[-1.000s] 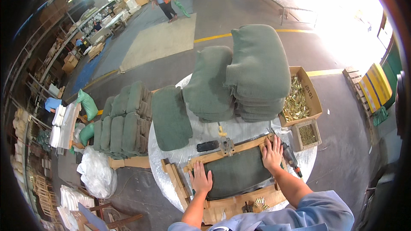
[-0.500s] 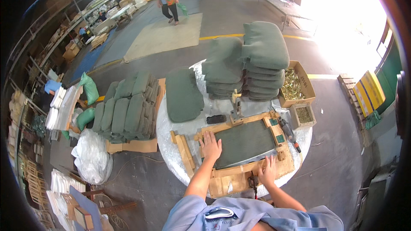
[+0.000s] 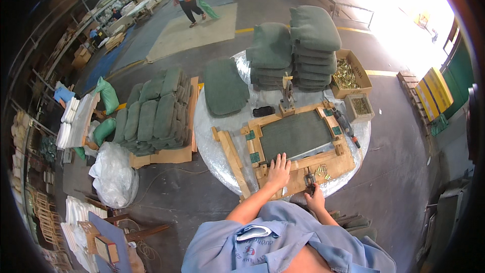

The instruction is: The person places green fabric cushions into a wooden jig and secures them using a pneumatic drill and fasteners. They repeat this process for multiple cushions, stacking the finished units nearby.

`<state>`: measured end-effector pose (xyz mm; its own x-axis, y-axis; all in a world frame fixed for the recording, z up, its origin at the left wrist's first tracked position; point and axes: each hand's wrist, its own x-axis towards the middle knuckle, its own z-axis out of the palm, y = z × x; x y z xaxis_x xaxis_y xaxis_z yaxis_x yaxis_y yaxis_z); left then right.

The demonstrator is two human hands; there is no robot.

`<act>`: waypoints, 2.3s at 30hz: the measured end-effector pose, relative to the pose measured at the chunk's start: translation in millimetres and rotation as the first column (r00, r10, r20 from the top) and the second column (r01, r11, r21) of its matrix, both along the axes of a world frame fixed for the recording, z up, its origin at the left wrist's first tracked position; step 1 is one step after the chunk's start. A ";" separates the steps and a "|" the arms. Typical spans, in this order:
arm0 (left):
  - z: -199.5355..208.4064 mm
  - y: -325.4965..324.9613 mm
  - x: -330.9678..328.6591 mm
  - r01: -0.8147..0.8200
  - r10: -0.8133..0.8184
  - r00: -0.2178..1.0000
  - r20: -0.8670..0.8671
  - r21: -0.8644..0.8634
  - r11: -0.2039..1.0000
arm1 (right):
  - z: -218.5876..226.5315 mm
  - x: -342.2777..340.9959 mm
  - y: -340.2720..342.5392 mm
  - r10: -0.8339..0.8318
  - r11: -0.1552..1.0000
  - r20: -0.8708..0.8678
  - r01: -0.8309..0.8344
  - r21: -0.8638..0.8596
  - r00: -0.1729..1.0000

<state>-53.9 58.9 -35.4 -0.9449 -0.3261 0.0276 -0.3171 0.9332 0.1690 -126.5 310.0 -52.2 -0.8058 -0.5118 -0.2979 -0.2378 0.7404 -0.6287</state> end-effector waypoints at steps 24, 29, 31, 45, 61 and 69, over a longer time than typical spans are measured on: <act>26.5 -25.9 -7.1 0.086 -0.109 0.987 0.122 0.183 0.979 | 6.4 -12.0 -8.2 -0.066 0.996 0.011 0.065 0.067 0.998; 51.4 -29.4 10.3 0.128 -0.121 0.991 -0.048 0.194 0.973 | 4.6 -8.3 -8.0 -0.076 0.995 0.003 0.076 0.071 0.997; 59.4 -34.4 7.9 0.160 -0.137 0.983 -0.124 0.201 0.966 | 7.3 -11.7 -9.9 -0.076 0.994 0.021 0.074 0.083 0.997; -0.5 -39.6 -15.6 0.113 -0.110 0.993 -0.044 0.069 0.991 | -8.8 -5.5 13.8 -0.071 0.964 0.150 0.106 -0.243 0.986; 0.6 -47.3 -17.8 0.099 -0.098 0.994 -0.043 0.019 0.995 | 63.2 -45.0 -83.8 -0.145 0.895 -0.316 -0.012 -0.445 0.937; 0.1 -49.5 -14.4 0.127 -0.127 0.989 -0.078 -0.013 0.992 | 52.6 -50.3 -77.6 -0.114 0.866 -0.178 0.011 -0.499 0.977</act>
